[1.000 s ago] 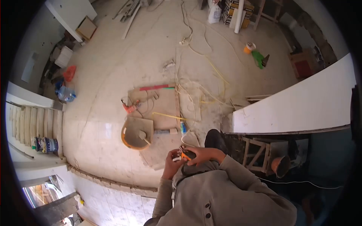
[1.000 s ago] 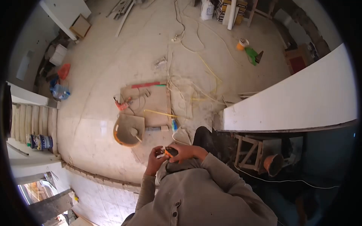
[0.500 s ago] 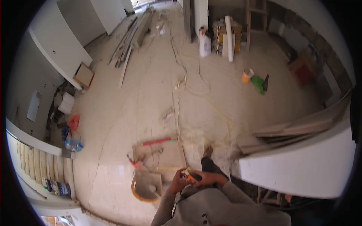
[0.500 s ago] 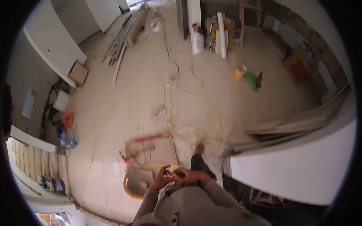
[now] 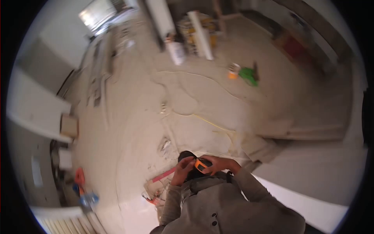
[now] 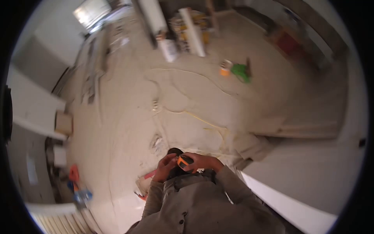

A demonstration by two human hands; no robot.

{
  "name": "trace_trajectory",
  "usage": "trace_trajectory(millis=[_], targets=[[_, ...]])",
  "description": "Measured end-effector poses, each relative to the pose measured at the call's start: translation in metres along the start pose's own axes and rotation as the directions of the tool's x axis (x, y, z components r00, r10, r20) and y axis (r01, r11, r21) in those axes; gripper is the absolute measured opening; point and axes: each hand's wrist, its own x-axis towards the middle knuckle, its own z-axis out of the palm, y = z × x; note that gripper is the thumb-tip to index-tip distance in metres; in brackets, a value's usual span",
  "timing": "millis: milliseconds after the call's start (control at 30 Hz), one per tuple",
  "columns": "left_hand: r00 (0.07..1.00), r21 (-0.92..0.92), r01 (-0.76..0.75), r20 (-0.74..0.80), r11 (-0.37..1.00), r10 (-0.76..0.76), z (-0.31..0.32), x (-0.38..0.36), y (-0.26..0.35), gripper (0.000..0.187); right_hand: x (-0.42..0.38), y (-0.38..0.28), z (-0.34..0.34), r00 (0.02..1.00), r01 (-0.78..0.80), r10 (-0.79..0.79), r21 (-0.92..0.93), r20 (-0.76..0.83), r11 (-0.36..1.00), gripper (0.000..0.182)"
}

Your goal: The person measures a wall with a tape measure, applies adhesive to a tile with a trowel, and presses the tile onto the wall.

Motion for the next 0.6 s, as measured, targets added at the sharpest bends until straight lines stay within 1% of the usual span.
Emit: trace_trajectory(millis=[33, 67, 100, 133, 167, 233, 267, 300, 333, 367, 400, 467, 533, 567, 600], targets=[[0.999, 0.019, 0.02, 0.046, 1.0, -0.021, -0.007, 0.019, 0.0, 0.035, 0.01, 0.007, -0.009, 1.0, 0.029, -0.029, -0.004, -0.003, 1.0, 0.08], [0.996, 0.071, 0.025, 0.083, 0.997, -0.031, -0.011, 0.037, 0.004, 0.034, 0.01, -0.001, -0.015, 0.999, 0.009, -0.008, 0.022, -0.037, 1.0, 0.08], [0.987, 0.097, 0.059, 0.144, 0.994, -0.072, -0.014, 0.053, 0.014, 0.033, 0.017, 0.002, -0.022, 0.999, 0.037, -0.035, 0.052, -0.029, 0.998, 0.078], [0.975, 0.126, 0.083, 0.196, 0.989, -0.107, -0.013, 0.072, 0.027, 0.033, 0.024, 0.002, -0.031, 0.997, -0.016, 0.02, 0.051, -0.073, 0.999, 0.077], [0.943, 0.172, 0.107, 0.293, 0.979, -0.155, -0.008, 0.094, 0.033, 0.033, 0.03, 0.0, -0.037, 0.991, -0.022, 0.034, 0.09, -0.129, 0.996, 0.076], [0.901, 0.206, 0.169, 0.364, 0.964, -0.236, -0.006, 0.142, 0.051, 0.031, 0.034, -0.008, -0.06, 0.969, 0.005, 0.029, 0.134, -0.246, 0.991, 0.076], [0.879, 0.24, 0.152, 0.411, 0.959, -0.242, -0.006, 0.168, 0.049, 0.031, 0.039, -0.006, -0.071, 0.949, 0.025, 0.015, 0.123, -0.315, 0.992, 0.076], [0.862, 0.326, 0.102, 0.444, 0.94, -0.247, -0.016, 0.192, 0.046, 0.03, 0.057, -0.004, -0.073, 0.933, 0.04, 0.013, 0.14, -0.359, 0.989, 0.076], [0.846, 0.415, 0.03, 0.474, 0.909, -0.244, -0.027, 0.217, 0.059, 0.029, 0.077, -0.011, -0.075, 0.92, 0.083, -0.011, 0.168, -0.391, 0.982, 0.076], [0.817, 0.439, -0.091, 0.546, 0.894, -0.185, -0.037, 0.24, 0.066, 0.026, 0.092, -0.014, -0.077, 0.879, 0.119, -0.045, 0.127, -0.474, 0.985, 0.076], [0.814, 0.469, -0.05, 0.531, 0.882, -0.236, -0.052, 0.263, 0.092, 0.026, 0.115, -0.032, -0.08, 0.849, 0.139, -0.061, 0.111, -0.525, 0.984, 0.076], [0.718, 0.544, -0.183, 0.643, 0.819, -0.267, -0.07, 0.298, 0.135, 0.026, 0.146, -0.065, -0.077, 0.848, 0.117, -0.002, 0.182, -0.53, 0.976, 0.079], [0.652, 0.414, -0.062, 0.706, 0.908, -0.277, -0.09, 0.329, 0.16, 0.023, 0.17, -0.095, -0.086, 0.784, 0.248, -0.049, 0.24, -0.618, 0.939, 0.08], [0.611, 0.419, -0.007, 0.72, 0.908, -0.327, -0.095, 0.341, 0.177, 0.021, 0.183, -0.104, -0.089, 0.759, 0.243, -0.08, 0.167, -0.646, 0.956, 0.081], [0.592, 0.436, -0.005, 0.727, 0.9, -0.348, -0.101, 0.35, 0.192, 0.021, 0.194, -0.117, -0.092, 0.745, 0.256, -0.074, 0.181, -0.663, 0.95, 0.081]])
